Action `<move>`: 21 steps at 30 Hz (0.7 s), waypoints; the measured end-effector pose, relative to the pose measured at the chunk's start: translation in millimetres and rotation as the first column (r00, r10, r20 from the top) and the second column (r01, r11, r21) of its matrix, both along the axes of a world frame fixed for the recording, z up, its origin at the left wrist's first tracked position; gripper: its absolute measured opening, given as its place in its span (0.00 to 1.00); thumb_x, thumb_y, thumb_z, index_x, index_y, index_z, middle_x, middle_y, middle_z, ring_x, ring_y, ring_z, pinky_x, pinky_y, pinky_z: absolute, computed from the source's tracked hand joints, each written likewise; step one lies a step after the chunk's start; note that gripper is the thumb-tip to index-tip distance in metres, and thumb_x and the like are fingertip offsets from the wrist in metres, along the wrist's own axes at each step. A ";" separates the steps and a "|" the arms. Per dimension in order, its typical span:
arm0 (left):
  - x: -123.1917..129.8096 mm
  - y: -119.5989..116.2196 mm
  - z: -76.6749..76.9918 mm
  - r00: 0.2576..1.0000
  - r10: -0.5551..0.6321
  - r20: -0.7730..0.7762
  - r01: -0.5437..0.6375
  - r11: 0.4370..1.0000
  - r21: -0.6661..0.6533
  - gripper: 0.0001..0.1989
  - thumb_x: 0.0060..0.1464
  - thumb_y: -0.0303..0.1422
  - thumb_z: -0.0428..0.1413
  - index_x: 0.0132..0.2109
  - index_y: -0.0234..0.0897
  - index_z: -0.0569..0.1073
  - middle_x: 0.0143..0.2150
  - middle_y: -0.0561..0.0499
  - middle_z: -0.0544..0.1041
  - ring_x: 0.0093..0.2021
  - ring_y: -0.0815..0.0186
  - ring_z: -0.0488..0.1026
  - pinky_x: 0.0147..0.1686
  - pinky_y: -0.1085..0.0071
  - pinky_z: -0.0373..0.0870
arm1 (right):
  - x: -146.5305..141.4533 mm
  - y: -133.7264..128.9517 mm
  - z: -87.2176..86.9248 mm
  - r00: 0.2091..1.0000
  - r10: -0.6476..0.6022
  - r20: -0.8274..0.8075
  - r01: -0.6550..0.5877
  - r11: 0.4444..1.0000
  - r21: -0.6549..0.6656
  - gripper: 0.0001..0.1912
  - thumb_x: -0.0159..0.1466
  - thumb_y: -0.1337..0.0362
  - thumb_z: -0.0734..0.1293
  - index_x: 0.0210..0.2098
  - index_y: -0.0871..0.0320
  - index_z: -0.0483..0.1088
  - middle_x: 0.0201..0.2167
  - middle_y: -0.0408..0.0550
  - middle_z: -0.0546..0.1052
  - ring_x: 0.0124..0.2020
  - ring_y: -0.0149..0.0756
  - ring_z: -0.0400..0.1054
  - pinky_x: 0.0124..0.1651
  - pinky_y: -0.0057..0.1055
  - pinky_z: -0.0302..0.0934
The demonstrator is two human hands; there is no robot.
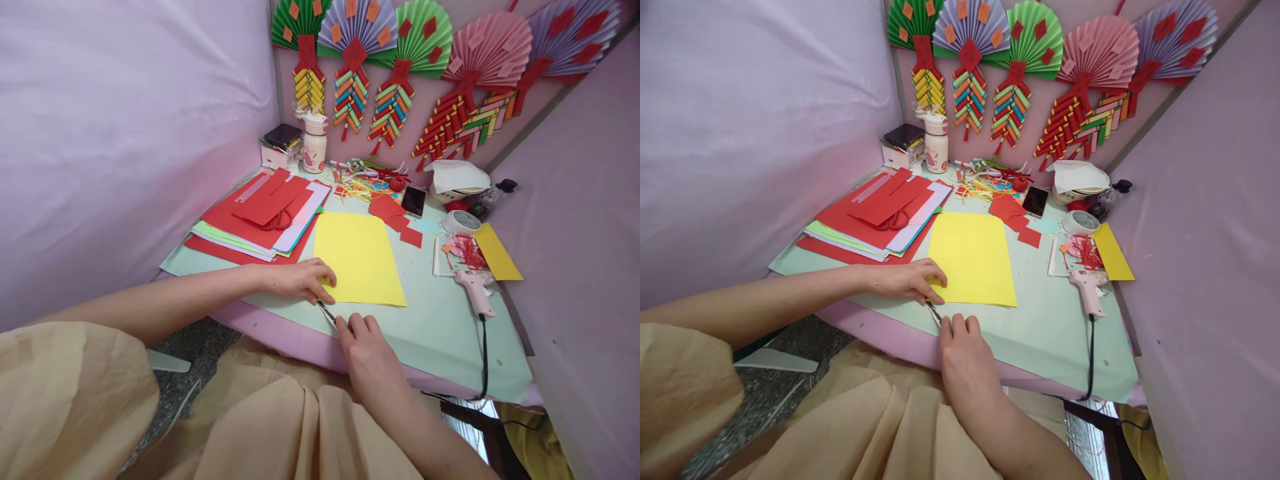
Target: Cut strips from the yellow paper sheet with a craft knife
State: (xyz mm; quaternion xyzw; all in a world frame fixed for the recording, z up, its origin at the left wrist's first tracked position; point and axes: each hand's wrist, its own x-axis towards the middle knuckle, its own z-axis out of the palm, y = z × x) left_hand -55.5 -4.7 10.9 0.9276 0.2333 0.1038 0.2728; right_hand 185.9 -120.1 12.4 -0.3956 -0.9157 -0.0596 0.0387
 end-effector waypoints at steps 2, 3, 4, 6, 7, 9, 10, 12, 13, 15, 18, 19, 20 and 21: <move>-0.3 0.3 -0.4 1.000 0.002 -0.011 -0.001 1.000 0.007 0.18 0.56 0.26 0.61 0.50 0.56 0.79 0.55 0.48 0.71 0.57 0.59 0.62 0.59 0.64 0.60 | -4.7 -0.6 -2.0 1.000 -0.008 -0.002 0.008 1.000 -0.011 0.26 0.53 0.78 0.65 0.53 0.68 0.67 0.35 0.54 0.68 0.36 0.42 0.57 0.37 0.34 0.60; -0.4 0.4 -0.4 1.000 0.003 -0.017 -0.003 1.000 0.006 0.19 0.56 0.26 0.61 0.50 0.56 0.79 0.55 0.48 0.71 0.57 0.59 0.62 0.59 0.63 0.60 | -5.5 -1.4 -3.3 1.000 -0.023 -0.010 0.023 1.000 -0.012 0.27 0.52 0.78 0.66 0.53 0.67 0.67 0.36 0.54 0.67 0.36 0.42 0.57 0.37 0.34 0.60; -0.5 0.3 -0.1 1.000 0.005 -0.022 -0.005 1.000 0.003 0.19 0.56 0.26 0.61 0.50 0.57 0.79 0.55 0.49 0.71 0.57 0.59 0.62 0.59 0.63 0.60 | -5.2 -2.4 -4.5 0.999 -0.038 -0.019 0.037 0.999 -0.011 0.28 0.51 0.77 0.66 0.53 0.66 0.67 0.36 0.54 0.67 0.37 0.42 0.57 0.37 0.35 0.59; -0.6 0.0 0.9 1.000 0.003 -0.026 -0.003 1.000 -0.001 0.19 0.56 0.26 0.61 0.50 0.57 0.79 0.56 0.49 0.71 0.57 0.59 0.62 0.59 0.63 0.60 | -2.5 -4.8 -6.1 0.998 -0.049 -0.035 0.049 0.999 -0.004 0.30 0.51 0.77 0.66 0.54 0.66 0.66 0.36 0.54 0.67 0.37 0.43 0.57 0.38 0.35 0.59; -0.5 -0.2 1.5 1.000 0.000 -0.025 0.000 1.000 -0.004 0.19 0.56 0.26 0.61 0.50 0.57 0.79 0.56 0.49 0.71 0.57 0.59 0.62 0.59 0.63 0.60 | -0.8 -5.9 -6.1 0.998 -0.048 -0.037 0.048 0.999 -0.004 0.31 0.50 0.77 0.67 0.55 0.66 0.66 0.37 0.54 0.67 0.37 0.43 0.57 0.38 0.36 0.59; -0.3 -0.5 2.5 1.000 -0.001 -0.013 0.000 1.000 -0.011 0.18 0.57 0.27 0.61 0.50 0.57 0.79 0.55 0.49 0.71 0.57 0.59 0.62 0.59 0.64 0.59 | 1.4 -7.1 -3.5 0.999 -0.031 -0.027 0.030 0.999 -0.022 0.31 0.49 0.77 0.67 0.55 0.67 0.66 0.37 0.55 0.68 0.37 0.44 0.57 0.38 0.36 0.60; -0.1 -0.5 2.7 1.000 0.003 -0.004 -0.003 1.000 -0.016 0.17 0.57 0.28 0.61 0.50 0.58 0.79 0.55 0.49 0.71 0.56 0.59 0.63 0.59 0.64 0.59 | 1.1 -7.1 -1.1 1.000 -0.013 -0.017 0.013 0.999 -0.041 0.31 0.49 0.76 0.67 0.54 0.67 0.66 0.37 0.55 0.68 0.37 0.44 0.57 0.38 0.37 0.60; 0.1 -0.2 2.6 1.000 0.014 0.017 -0.013 1.000 -0.028 0.14 0.59 0.32 0.60 0.49 0.58 0.79 0.54 0.49 0.72 0.56 0.59 0.63 0.59 0.64 0.59 | -3.0 -6.1 4.5 1.000 0.011 0.006 -0.011 0.996 -0.087 0.33 0.47 0.76 0.68 0.54 0.68 0.66 0.37 0.56 0.68 0.37 0.44 0.58 0.37 0.37 0.61; 0.2 0.0 2.3 1.000 0.017 0.025 -0.017 0.999 -0.033 0.12 0.59 0.34 0.60 0.48 0.58 0.79 0.54 0.48 0.72 0.55 0.59 0.64 0.59 0.64 0.60 | -6.5 -5.3 7.4 1.000 0.019 0.018 -0.017 0.994 -0.109 0.34 0.45 0.77 0.68 0.54 0.68 0.66 0.38 0.56 0.69 0.37 0.44 0.58 0.37 0.36 0.61; 0.3 0.4 1.7 0.999 0.016 0.031 -0.015 0.999 -0.042 0.11 0.60 0.36 0.59 0.48 0.57 0.80 0.54 0.48 0.72 0.55 0.59 0.64 0.58 0.64 0.60 | -14.4 -3.6 12.5 0.999 0.020 0.033 -0.015 0.990 -0.144 0.36 0.45 0.77 0.69 0.55 0.69 0.66 0.39 0.56 0.69 0.38 0.44 0.60 0.38 0.36 0.62; 0.3 0.0 2.1 1.000 0.008 0.012 -0.008 0.999 -0.039 0.12 0.61 0.34 0.58 0.49 0.56 0.79 0.55 0.47 0.72 0.56 0.58 0.63 0.59 0.63 0.59 | -18.4 -1.9 19.4 0.999 0.041 0.000 -0.040 0.978 -0.206 0.32 0.51 0.77 0.68 0.56 0.68 0.65 0.40 0.56 0.70 0.40 0.44 0.61 0.39 0.36 0.63; 0.3 -0.5 2.7 1.000 0.007 0.006 -0.007 0.999 -0.036 0.13 0.61 0.33 0.58 0.49 0.56 0.79 0.55 0.47 0.72 0.56 0.58 0.63 0.60 0.62 0.59 | -15.1 -1.4 22.3 0.998 0.051 -0.033 -0.058 0.971 -0.233 0.27 0.54 0.76 0.67 0.54 0.65 0.67 0.40 0.55 0.70 0.39 0.43 0.62 0.40 0.35 0.63; 0.3 -1.0 3.5 1.000 0.009 0.005 -0.008 0.999 -0.034 0.13 0.61 0.33 0.58 0.49 0.56 0.79 0.55 0.47 0.72 0.57 0.58 0.63 0.60 0.62 0.59 | -8.8 -0.6 25.6 0.996 0.057 -0.075 -0.075 0.961 -0.265 0.23 0.57 0.76 0.66 0.52 0.62 0.69 0.39 0.53 0.70 0.39 0.41 0.62 0.40 0.34 0.63; 0.4 -1.6 4.5 1.000 0.011 0.007 -0.011 0.999 -0.034 0.13 0.61 0.33 0.59 0.49 0.56 0.79 0.55 0.47 0.72 0.57 0.58 0.64 0.60 0.62 0.59 | 0.5 0.9 29.3 0.990 0.061 -0.126 -0.096 0.951 -0.293 0.17 0.60 0.75 0.65 0.48 0.59 0.71 0.37 0.51 0.70 0.38 0.40 0.63 0.40 0.33 0.63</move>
